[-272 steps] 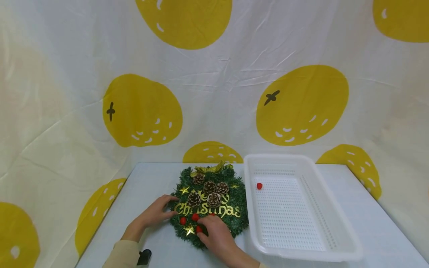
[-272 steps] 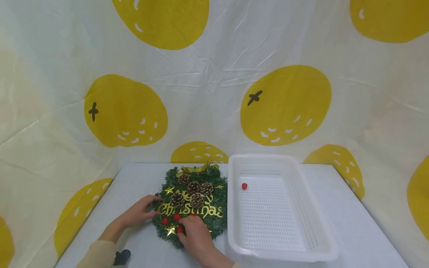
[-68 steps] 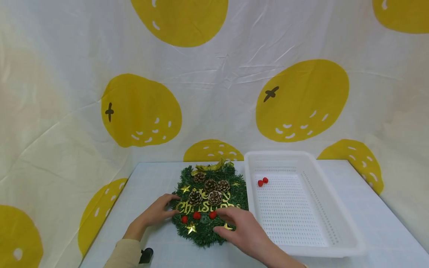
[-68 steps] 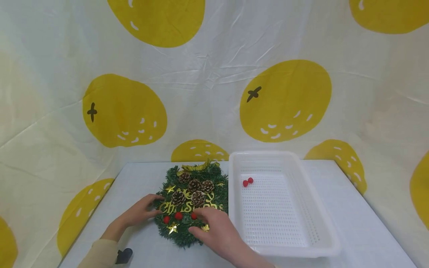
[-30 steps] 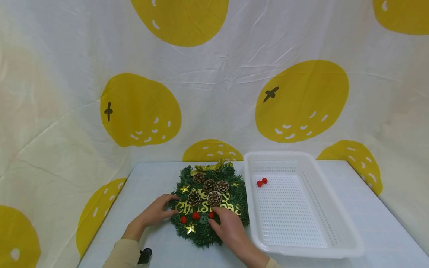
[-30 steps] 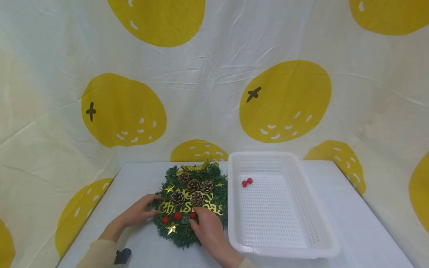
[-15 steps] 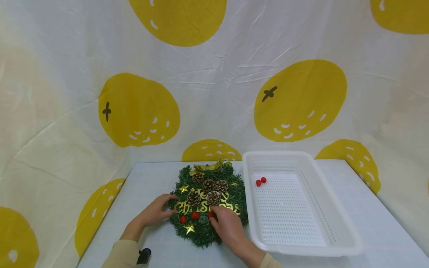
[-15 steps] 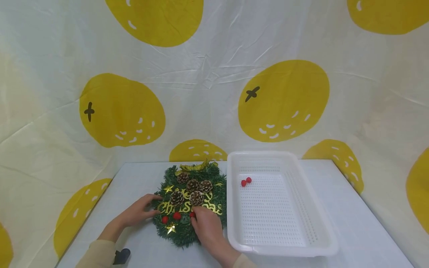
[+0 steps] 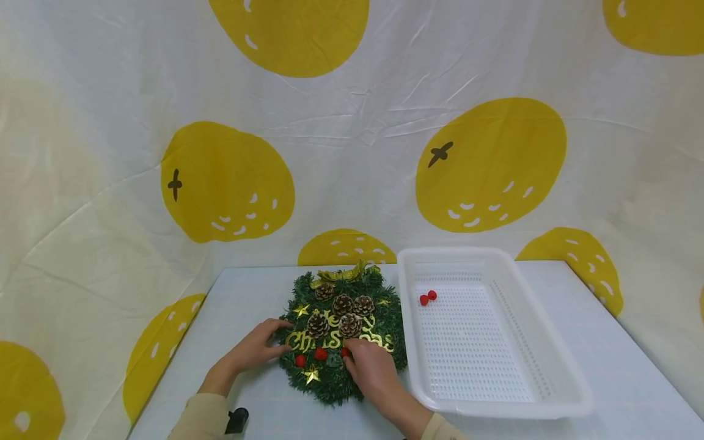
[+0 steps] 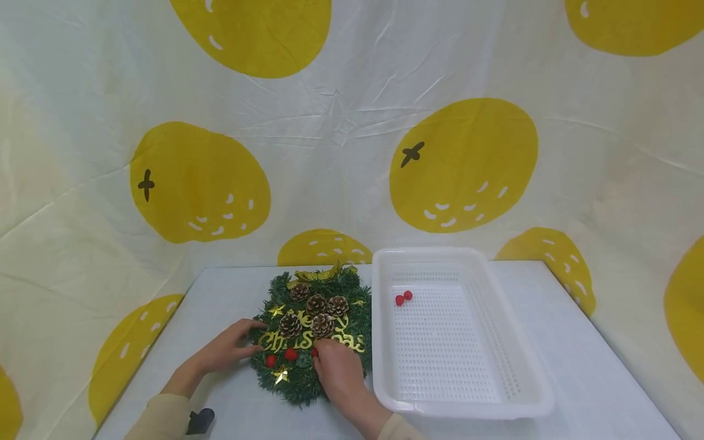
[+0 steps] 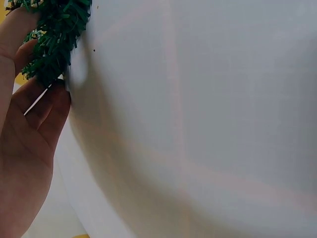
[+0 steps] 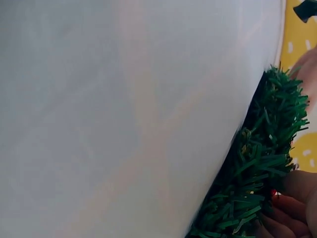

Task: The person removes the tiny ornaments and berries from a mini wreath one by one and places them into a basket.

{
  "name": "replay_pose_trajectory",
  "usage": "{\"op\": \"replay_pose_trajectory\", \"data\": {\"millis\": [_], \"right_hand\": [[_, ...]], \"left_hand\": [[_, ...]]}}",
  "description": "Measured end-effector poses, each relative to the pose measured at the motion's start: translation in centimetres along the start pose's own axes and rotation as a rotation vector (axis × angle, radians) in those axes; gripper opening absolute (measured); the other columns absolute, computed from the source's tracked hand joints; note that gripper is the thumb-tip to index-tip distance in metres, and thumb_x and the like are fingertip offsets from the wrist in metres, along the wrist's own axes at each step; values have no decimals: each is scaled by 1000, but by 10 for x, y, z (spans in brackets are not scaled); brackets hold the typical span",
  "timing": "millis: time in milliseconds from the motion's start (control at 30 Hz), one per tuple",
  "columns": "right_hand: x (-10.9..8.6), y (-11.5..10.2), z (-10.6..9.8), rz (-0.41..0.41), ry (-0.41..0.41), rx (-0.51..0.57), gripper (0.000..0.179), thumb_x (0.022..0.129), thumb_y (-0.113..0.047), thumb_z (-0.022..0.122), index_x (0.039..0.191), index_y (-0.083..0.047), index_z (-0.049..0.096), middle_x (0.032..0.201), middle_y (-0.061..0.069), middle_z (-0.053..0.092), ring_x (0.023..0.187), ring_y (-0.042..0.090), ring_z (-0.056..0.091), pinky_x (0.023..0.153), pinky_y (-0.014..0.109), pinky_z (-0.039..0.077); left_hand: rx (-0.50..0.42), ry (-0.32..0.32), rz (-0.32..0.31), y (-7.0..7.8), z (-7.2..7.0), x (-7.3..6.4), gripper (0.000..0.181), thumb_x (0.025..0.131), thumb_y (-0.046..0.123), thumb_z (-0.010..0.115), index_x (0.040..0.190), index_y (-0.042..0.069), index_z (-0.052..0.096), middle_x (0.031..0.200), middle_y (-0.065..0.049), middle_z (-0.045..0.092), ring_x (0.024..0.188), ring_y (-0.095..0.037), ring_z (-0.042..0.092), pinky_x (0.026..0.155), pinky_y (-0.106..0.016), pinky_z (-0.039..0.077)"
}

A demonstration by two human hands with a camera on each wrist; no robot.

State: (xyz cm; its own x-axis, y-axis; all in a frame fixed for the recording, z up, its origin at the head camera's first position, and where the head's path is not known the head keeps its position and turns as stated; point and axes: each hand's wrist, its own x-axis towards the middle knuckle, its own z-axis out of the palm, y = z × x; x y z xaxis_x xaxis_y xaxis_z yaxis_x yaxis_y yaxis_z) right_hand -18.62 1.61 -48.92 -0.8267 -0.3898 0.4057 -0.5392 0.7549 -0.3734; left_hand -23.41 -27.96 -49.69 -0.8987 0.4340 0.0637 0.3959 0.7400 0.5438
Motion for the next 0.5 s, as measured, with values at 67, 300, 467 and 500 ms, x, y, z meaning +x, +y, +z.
{"op": "replay_pose_trajectory", "data": {"millis": [67, 300, 467, 500], "right_hand": [[1, -1, 0, -1, -7, 1, 13, 81, -12, 79, 83, -18, 67, 77, -5, 68, 64, 9, 62, 50, 26, 48], [1, -1, -2, -9, -12, 20, 11, 82, -9, 78, 86, -17, 70, 79, -4, 70, 66, 9, 64, 52, 26, 50], [1, -2, -4, -6, 3, 51, 12, 82, -7, 77, 90, -15, 73, 80, -3, 71, 66, 9, 64, 52, 25, 50], [0, -2, -5, -1, 4, 56, 12, 83, -7, 76, 91, -15, 73, 81, -3, 71, 66, 9, 64, 53, 25, 50]], "left_hand": [[-7, -2, -4, -1, 0, 0, 51, 91, 36, 70, 130, 6, 56, 128, -13, 57, 122, -38, 50, 100, -57, 40], [-17, -11, -19, -2, 0, 1, 53, 91, 38, 70, 131, 6, 56, 129, -13, 56, 122, -38, 50, 101, -58, 40], [-18, -7, -23, -2, 0, 1, 52, 91, 37, 70, 130, 7, 56, 129, -13, 56, 122, -38, 50, 101, -58, 40], [-19, -8, -23, -2, 0, 1, 52, 91, 37, 70, 130, 7, 56, 129, -13, 56, 122, -38, 50, 101, -58, 40]]}}
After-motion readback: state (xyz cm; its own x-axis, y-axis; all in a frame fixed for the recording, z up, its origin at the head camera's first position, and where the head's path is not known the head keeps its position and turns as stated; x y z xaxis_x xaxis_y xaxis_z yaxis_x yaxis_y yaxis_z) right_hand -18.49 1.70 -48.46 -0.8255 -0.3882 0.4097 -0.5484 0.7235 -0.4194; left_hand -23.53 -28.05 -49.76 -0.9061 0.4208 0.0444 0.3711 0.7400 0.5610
